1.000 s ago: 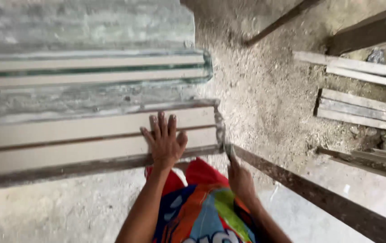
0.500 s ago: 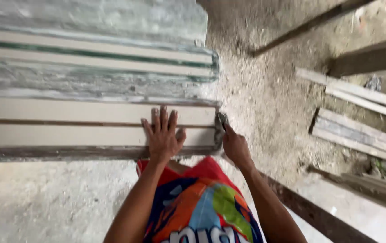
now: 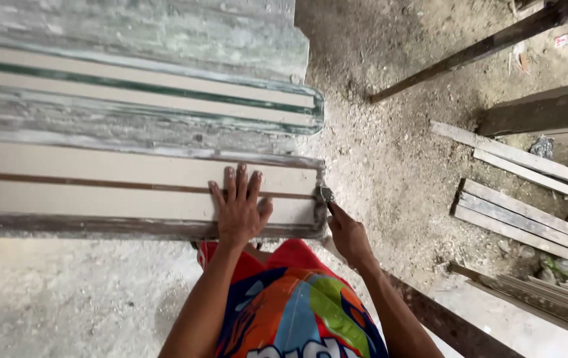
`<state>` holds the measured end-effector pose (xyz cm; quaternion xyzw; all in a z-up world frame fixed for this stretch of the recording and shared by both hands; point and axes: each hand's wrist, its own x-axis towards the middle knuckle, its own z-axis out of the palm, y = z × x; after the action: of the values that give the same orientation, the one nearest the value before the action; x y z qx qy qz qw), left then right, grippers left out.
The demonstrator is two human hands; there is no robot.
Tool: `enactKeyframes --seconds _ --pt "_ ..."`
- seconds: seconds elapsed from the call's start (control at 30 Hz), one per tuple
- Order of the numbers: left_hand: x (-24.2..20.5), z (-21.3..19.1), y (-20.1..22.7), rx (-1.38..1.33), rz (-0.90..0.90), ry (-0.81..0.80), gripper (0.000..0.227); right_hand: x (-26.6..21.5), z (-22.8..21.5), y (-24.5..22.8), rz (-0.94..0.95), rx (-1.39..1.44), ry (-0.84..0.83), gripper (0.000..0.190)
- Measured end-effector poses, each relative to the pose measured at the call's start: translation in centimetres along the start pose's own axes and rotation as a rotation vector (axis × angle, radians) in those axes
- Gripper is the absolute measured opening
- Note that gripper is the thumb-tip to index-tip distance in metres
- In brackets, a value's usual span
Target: Using a scraper and brush to finish or clean grooves on long decorative construction panels.
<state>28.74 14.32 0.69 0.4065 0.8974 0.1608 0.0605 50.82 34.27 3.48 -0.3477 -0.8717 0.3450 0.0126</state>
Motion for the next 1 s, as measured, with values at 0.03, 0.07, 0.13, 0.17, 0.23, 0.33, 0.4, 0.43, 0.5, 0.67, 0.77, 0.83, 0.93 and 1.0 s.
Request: enactKeyframes --seconds 0.03,0.07,0.13,0.17,0.23,0.33,0.4,0.43,0.5,0.67,0.77,0.83,0.93,1.0 --pt "0.4 0.1 -0.2 0.001 -0.01 0.0 0.07 0.8 -1.0 -1.8 -0.005 -0.001 -0.008 0.048" --pt "0.7 0.2 -0.5 0.004 0.002 0.014 0.071 1.6 -2.0 -3.6 0.105 -0.029 -0.072 0.046" --pt "-0.2 0.0 -0.3 0.0 0.006 -0.001 0.072 1.3 -3.4 -6.4 0.236 -0.062 -0.16 0.045" --pt "-0.3 -0.1 -0.2 0.012 0.007 -0.011 0.071 1.2 -3.6 -7.3 0.342 0.008 -0.192 0.045" --pt "0.3 -0.1 -0.1 0.027 0.008 0.004 0.07 0.9 -2.8 -5.8 0.427 0.076 -0.209 0.045" --pt "1.1 0.2 -0.5 0.023 -0.008 0.0 0.07 0.4 -0.6 -2.4 0.19 0.06 -0.06 0.049" --pt "0.1 0.2 -0.1 0.012 0.001 -0.035 0.073 -0.9 -1.7 -5.3 0.498 0.093 -0.206 0.048" --pt "-0.1 0.1 0.0 0.006 0.002 -0.041 0.073 -0.8 -1.1 -4.5 0.505 0.089 -0.208 0.048" --pt "0.4 0.0 0.0 -0.045 -0.004 -0.007 0.069 0.5 0.1 -3.0 0.508 0.238 -0.176 0.052" --pt "0.1 0.7 -0.5 -0.014 0.003 -0.039 0.07 -2.6 0.8 -3.6 0.339 -0.021 -0.064 0.051" --pt "0.1 0.7 -0.2 -0.034 -0.009 -0.062 0.07 -8.2 3.0 -1.3 0.152 -0.326 -0.163 0.049" --pt "0.5 0.7 -0.5 -0.021 -0.029 -0.063 0.069 -7.9 4.1 -0.5 0.088 -0.399 -0.173 0.049" --pt "0.0 0.7 -0.4 -0.039 -0.013 0.002 0.071 -3.3 3.3 -1.6 0.039 -0.351 -0.126 0.051" --pt "0.2 0.0 -0.5 -0.008 -0.033 -0.103 0.07 0.7 1.7 -4.2 0.116 -0.243 -0.136 0.046"
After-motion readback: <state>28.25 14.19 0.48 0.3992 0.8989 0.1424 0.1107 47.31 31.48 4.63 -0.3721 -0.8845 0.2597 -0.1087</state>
